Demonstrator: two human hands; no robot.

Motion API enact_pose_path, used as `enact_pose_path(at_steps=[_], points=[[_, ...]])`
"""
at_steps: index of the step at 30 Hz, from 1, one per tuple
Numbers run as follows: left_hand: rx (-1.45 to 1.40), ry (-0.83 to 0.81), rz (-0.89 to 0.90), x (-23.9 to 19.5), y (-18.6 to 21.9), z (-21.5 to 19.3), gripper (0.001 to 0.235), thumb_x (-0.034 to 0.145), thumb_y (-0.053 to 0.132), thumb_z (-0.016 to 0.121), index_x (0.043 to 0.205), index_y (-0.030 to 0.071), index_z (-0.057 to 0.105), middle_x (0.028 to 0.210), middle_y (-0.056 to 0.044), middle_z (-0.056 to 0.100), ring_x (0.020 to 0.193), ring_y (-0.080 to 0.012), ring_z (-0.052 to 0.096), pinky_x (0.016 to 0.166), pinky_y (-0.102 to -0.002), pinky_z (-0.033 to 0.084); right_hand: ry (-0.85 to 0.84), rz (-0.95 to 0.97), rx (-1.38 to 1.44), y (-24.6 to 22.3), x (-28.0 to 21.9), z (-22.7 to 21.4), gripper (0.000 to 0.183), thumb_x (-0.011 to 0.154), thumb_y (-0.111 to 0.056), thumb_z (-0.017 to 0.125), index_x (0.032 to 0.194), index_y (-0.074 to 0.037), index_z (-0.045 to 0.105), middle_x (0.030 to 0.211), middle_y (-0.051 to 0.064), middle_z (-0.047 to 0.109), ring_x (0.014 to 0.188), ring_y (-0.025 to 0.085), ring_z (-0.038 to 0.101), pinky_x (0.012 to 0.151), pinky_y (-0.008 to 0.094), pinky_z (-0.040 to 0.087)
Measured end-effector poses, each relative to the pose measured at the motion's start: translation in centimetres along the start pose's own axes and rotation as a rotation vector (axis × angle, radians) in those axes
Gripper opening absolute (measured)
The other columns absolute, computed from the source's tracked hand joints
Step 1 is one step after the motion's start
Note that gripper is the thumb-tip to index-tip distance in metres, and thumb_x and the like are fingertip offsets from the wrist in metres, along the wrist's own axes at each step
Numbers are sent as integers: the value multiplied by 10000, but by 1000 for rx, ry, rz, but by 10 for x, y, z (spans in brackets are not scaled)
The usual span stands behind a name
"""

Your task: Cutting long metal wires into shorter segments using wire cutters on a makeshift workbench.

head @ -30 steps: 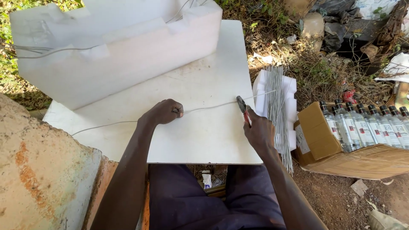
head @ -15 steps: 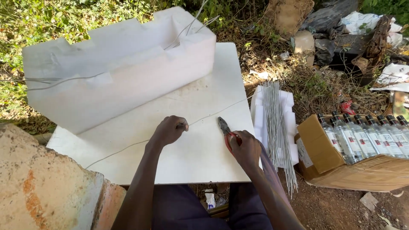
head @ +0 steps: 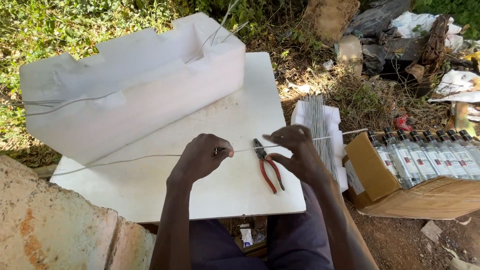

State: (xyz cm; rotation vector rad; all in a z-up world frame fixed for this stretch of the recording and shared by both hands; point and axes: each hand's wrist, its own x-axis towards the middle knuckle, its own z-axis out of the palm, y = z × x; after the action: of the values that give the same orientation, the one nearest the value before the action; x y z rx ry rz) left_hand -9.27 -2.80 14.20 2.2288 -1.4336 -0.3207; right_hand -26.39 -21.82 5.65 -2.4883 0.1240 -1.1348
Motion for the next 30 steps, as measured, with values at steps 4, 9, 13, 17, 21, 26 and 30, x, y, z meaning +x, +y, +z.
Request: enact_pose_path(at_steps=[4,9,13,17,21,26,30], points=[[-1,-20,56,-7,32,-27,133,893,107,654,899,48,772,775,-186,733,702,-412,674,763,-572,526,-132,126,267,-7,-8,-8,184,854,-50,699,1025,-62,766,898,189,759,860,433,705,730,518,526],[117,-35,31,-12,24,-55,114,852,132,693,905,104,790,810,-162,752,762,-429,682,811,-528,513,-84,156,386,19,-36,-24,159,859,-32,693,1001,-20,763,916,226,765,881,448,727,742,509,557],[110,30,7,-19,11,-66,108,867,126,690,838,141,793,679,-78,713,597,-227,592,771,-423,521,-66,252,443,65,-80,-38,188,885,-41,662,1021,-61,790,904,158,798,868,298,764,753,415,576],[134,232,214,-13,1,-52,58,842,112,745,890,136,767,780,-61,719,765,-251,634,880,-423,422,-15,271,408,34,-83,-54,192,866,-86,691,1022,-97,804,822,142,793,688,157,676,586,323,522],[37,930,508,-20,0,-28,241,908,98,727,1146,92,689,1440,-148,462,1364,-362,385,1167,-513,265,80,368,408,24,-92,-49,180,874,-66,682,1012,-62,798,815,176,787,739,153,677,591,354,528],[-795,1062,113,-13,-11,53,196,967,136,591,1144,87,659,1162,-68,635,995,-204,661,841,-317,559,83,443,400,26,-117,-37,197,856,-126,704,1024,-85,798,896,111,795,734,118,694,576,289,570],[-1251,697,81,-19,3,73,493,957,397,511,1230,5,632,1041,-116,708,862,-239,722,744,-351,568,32,517,422,36,-135,-21,217,820,-97,723,1022,-65,794,928,77,827,622,115,715,509,241,568]])
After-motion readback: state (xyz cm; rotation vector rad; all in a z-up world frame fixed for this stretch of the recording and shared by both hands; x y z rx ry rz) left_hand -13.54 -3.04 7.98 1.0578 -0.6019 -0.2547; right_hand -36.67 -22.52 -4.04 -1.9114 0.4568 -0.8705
